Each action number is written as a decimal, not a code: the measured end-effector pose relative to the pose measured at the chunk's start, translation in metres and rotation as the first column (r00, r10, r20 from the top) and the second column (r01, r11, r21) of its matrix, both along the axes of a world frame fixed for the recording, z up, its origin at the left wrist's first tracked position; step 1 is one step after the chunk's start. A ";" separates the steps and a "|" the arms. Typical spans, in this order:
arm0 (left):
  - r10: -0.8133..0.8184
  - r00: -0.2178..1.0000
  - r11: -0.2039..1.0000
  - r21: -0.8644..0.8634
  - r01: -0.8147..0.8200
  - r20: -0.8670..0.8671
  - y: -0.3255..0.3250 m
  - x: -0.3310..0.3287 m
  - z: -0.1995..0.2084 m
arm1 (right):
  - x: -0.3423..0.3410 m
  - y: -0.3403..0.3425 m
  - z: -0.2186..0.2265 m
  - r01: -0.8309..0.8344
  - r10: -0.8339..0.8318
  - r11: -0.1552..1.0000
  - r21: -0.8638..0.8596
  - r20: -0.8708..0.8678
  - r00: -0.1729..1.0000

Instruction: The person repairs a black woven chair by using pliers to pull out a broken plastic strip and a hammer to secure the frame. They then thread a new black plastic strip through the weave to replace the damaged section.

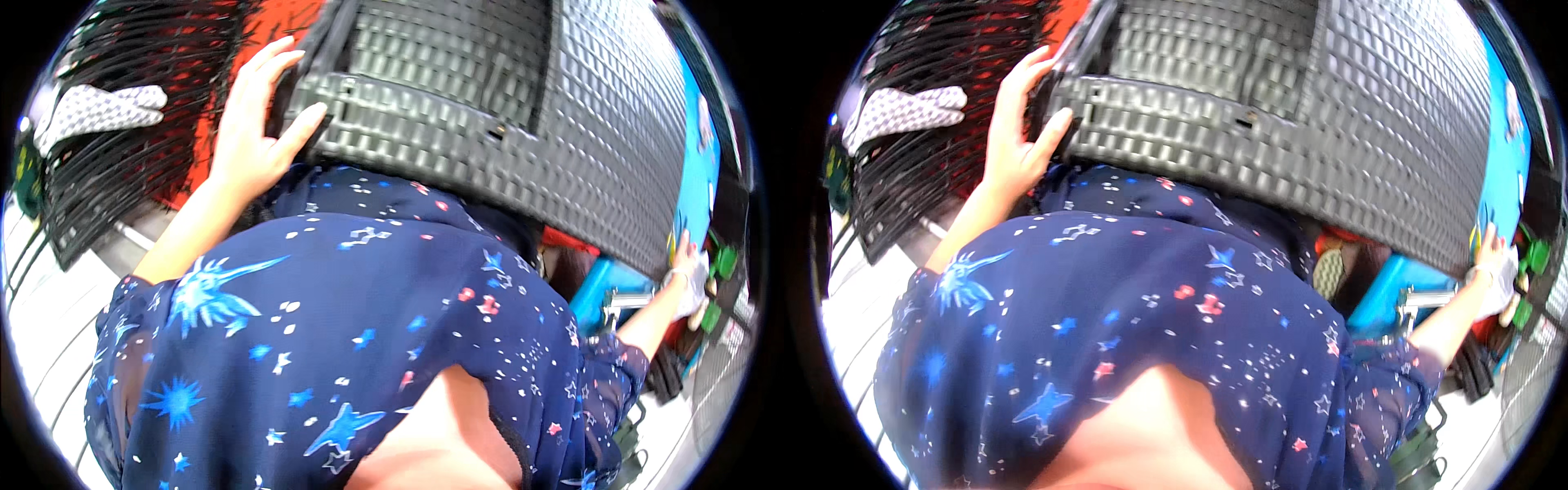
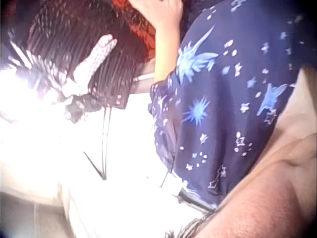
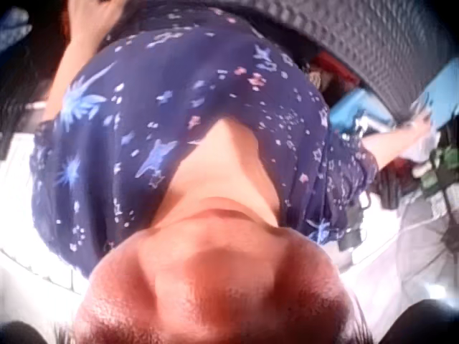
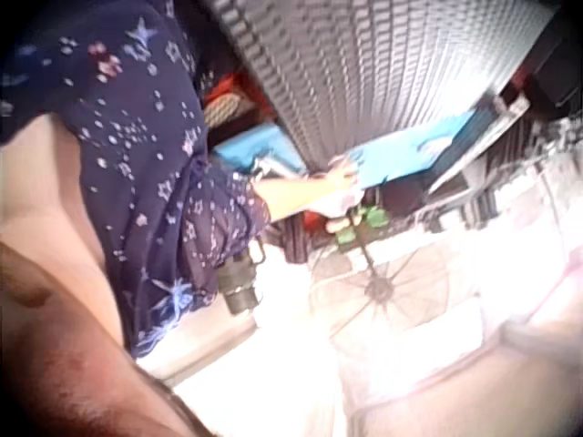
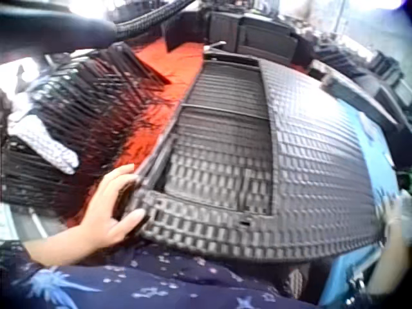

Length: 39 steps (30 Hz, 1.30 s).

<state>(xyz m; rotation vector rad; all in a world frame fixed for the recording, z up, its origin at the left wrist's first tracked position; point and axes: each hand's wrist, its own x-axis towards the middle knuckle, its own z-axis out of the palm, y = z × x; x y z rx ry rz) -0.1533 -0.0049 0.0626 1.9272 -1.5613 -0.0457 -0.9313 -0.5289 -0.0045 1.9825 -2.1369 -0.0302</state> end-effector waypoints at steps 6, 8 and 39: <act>0.121 0.737 0.986 -0.004 -0.166 -0.665 0.020 -0.013 -0.023 | 0.297 0.099 0.096 -0.564 0.635 0.759 -0.324 0.558 0.534; 0.142 0.712 0.981 -0.001 -0.196 -0.688 0.010 -0.015 -0.024 | 0.398 0.176 0.124 -0.728 0.741 0.607 -0.318 0.556 0.376; 0.175 0.727 0.973 0.004 -0.230 -0.664 0.018 -0.013 -0.027 | 0.640 0.355 0.097 -0.972 0.792 -0.215 -0.093 0.565 -0.230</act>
